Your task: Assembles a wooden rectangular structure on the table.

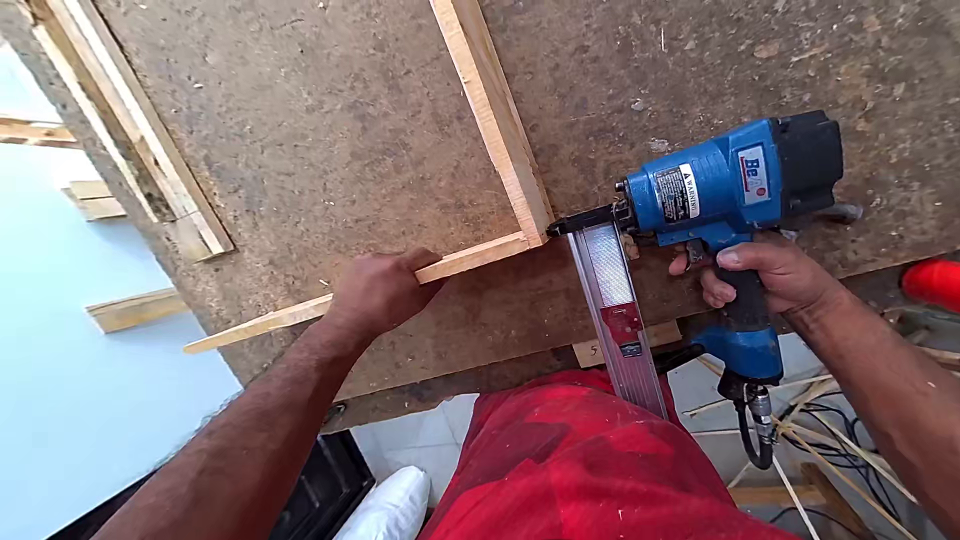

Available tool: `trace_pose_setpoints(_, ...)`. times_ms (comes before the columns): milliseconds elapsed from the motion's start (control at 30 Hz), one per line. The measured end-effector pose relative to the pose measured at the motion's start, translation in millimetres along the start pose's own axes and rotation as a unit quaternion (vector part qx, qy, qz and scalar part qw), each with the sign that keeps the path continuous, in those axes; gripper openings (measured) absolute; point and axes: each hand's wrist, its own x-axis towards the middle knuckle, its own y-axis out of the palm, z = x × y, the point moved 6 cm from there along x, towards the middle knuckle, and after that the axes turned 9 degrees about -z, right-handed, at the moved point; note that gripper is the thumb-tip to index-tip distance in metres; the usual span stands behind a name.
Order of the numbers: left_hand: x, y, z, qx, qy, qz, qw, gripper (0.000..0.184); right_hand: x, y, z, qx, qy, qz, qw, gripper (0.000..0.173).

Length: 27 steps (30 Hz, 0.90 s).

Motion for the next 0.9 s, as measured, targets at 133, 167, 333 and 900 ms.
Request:
trace_pose_setpoints(133, -0.1, 1.6, 1.9, -0.004, 0.008, -0.003, 1.000, 0.022, -0.3, 1.3, 1.1, -0.001, 0.003, 0.008, 1.000, 0.032)
trace_pose_setpoints(167, -0.2, 2.0, 2.1, -0.006, 0.007, -0.001, 1.000, 0.022, -0.9, 1.2, 1.2, -0.004, 0.004, 0.007, 1.000, 0.034)
trace_pose_setpoints(333, 0.6, 3.9, 5.5, -0.010, 0.014, -0.010, 1.000, 0.024, -0.9, 1.5, 3.8, -0.022, 0.000, -0.001, 1.000, 0.034)
trace_pose_setpoints(900, -1.4, -6.8, 5.9, 0.023, -0.040, 0.025, 0.999, 0.027, -89.2, 73.4, -6.8, -0.152, -0.174, -0.218, 0.948, 0.038)
